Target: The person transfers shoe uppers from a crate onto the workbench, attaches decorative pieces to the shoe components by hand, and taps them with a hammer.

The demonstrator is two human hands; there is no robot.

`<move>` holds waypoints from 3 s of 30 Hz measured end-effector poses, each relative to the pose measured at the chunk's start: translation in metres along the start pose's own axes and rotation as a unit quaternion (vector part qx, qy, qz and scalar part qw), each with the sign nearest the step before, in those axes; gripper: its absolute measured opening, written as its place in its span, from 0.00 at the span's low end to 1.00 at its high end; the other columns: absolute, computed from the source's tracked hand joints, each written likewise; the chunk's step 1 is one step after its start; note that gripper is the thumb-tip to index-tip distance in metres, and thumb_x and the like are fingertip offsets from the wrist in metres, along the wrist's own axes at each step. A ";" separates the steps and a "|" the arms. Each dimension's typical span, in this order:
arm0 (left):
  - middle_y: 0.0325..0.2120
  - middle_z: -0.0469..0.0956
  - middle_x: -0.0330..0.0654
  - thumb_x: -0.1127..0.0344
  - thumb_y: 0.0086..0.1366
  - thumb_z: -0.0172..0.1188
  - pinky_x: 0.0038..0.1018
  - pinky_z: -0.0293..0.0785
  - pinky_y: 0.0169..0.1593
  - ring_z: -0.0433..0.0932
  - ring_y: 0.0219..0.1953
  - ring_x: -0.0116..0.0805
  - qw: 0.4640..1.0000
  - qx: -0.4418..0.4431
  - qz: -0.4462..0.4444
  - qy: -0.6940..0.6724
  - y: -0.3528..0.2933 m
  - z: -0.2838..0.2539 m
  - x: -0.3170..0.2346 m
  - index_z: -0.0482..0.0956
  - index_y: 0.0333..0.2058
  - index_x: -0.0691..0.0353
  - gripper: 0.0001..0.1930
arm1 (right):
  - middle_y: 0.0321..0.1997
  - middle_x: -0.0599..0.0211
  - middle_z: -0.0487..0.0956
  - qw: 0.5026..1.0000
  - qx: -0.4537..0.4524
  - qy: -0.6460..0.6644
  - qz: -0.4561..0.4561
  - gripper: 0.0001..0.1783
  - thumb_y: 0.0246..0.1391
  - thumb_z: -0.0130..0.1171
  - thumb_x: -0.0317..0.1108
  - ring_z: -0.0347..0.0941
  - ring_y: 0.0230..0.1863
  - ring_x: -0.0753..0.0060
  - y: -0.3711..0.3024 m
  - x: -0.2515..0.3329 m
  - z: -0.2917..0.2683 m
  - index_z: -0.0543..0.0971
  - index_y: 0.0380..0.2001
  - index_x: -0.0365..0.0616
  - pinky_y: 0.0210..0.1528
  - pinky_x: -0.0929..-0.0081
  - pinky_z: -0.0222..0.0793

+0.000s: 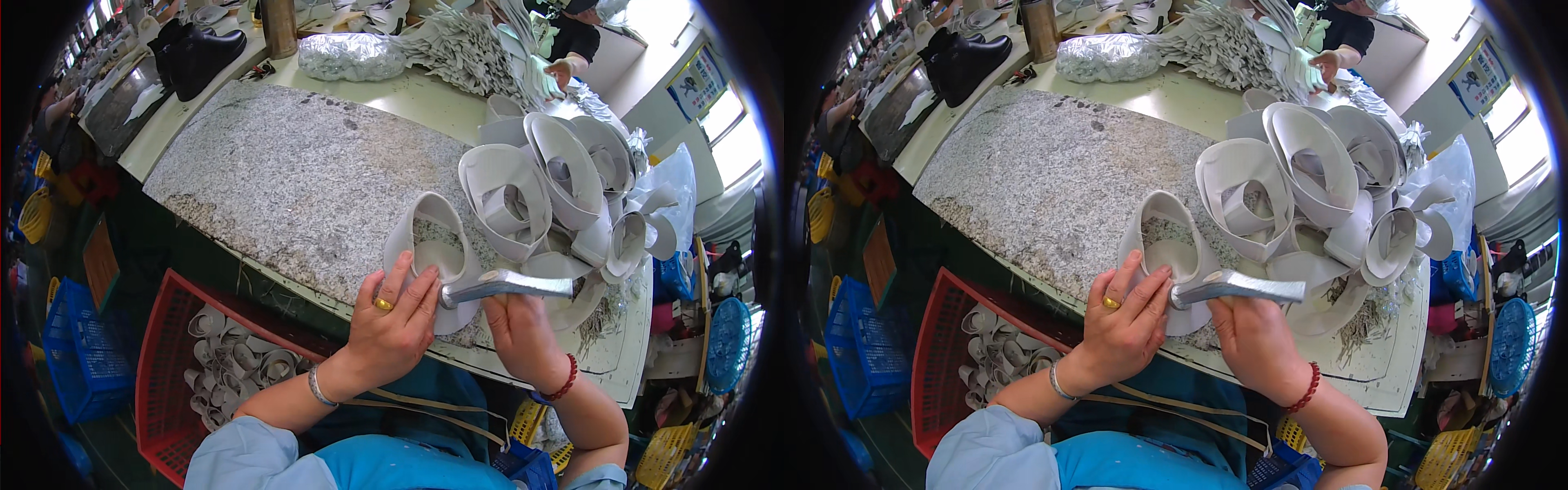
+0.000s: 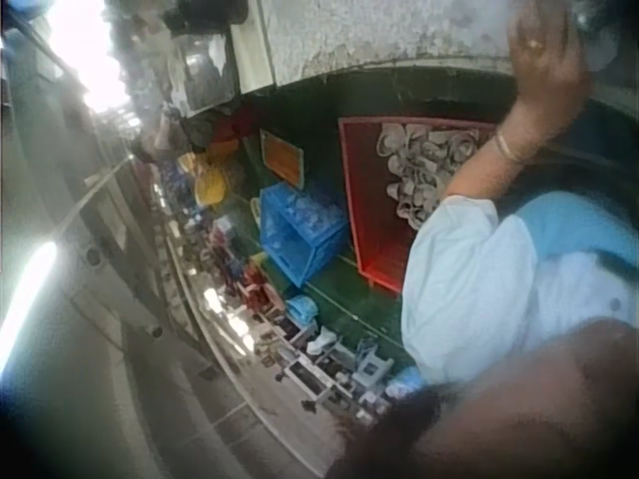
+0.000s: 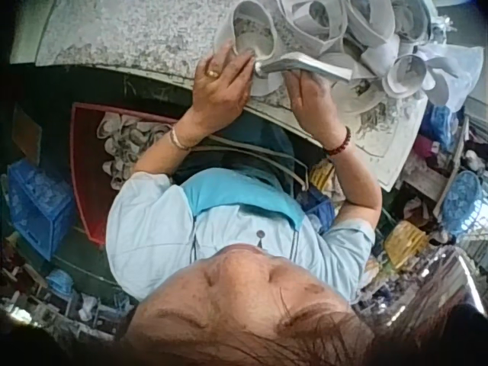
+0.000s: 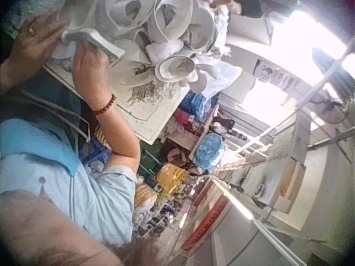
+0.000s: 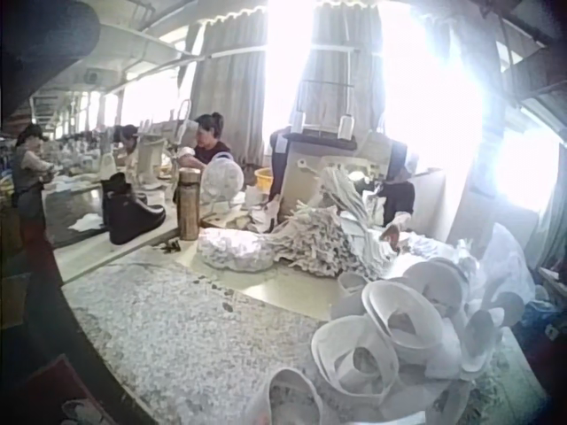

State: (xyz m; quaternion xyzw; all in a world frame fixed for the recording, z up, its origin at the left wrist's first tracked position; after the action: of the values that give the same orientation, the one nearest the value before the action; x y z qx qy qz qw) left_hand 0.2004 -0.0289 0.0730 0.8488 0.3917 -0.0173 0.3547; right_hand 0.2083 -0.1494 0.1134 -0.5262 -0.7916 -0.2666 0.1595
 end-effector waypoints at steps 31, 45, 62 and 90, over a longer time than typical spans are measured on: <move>0.51 0.74 0.46 0.67 0.49 0.58 0.45 0.59 0.56 0.64 0.61 0.53 1.000 -0.012 -0.003 -0.009 0.001 0.000 -0.001 0.78 0.47 0.68 0.24 | 0.27 0.60 0.74 0.991 -0.014 -0.133 -0.013 0.07 0.57 0.56 0.30 0.74 0.25 0.55 -0.005 0.007 -0.002 0.74 0.38 0.42 0.26 0.64 0.69; 0.52 0.73 0.47 0.65 0.47 0.60 0.45 0.60 0.56 0.63 0.62 0.54 1.000 -0.013 0.007 0.002 -0.001 0.001 0.000 0.77 0.48 0.69 0.26 | 0.28 0.63 0.75 0.993 -0.054 -0.108 0.004 0.08 0.53 0.59 0.27 0.75 0.24 0.57 -0.008 0.010 -0.002 0.74 0.36 0.41 0.23 0.66 0.71; 0.42 0.77 0.49 0.63 0.49 0.62 0.40 0.72 0.42 0.76 0.50 0.59 0.994 0.017 0.076 0.077 0.016 0.000 -0.009 0.78 0.45 0.67 0.23 | 0.31 0.56 0.78 0.994 -0.057 -0.093 -0.009 0.08 0.57 0.58 0.31 0.76 0.28 0.49 -0.011 0.009 -0.013 0.76 0.40 0.43 0.27 0.64 0.72; 0.37 0.75 0.47 0.60 0.48 0.63 0.37 0.68 0.47 0.73 0.47 0.47 0.998 -0.028 0.047 0.011 0.024 -0.020 0.003 0.77 0.38 0.66 0.20 | 0.31 0.58 0.78 0.966 0.039 -0.250 -0.052 0.06 0.55 0.56 0.30 0.77 0.29 0.55 0.001 0.031 0.008 0.77 0.36 0.46 0.28 0.63 0.73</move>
State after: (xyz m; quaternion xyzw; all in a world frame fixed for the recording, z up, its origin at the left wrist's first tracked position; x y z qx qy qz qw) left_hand 0.2136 -0.0251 0.1011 0.8561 0.3558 0.0198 0.3744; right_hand 0.1967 -0.1213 0.1240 -0.5274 -0.8425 -0.1029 -0.0374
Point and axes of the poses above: each hand's wrist, its own y-axis towards the middle knuckle, its own z-axis out of the palm, x = y × z, the point moved 10 cm from there along y, towards the middle knuckle
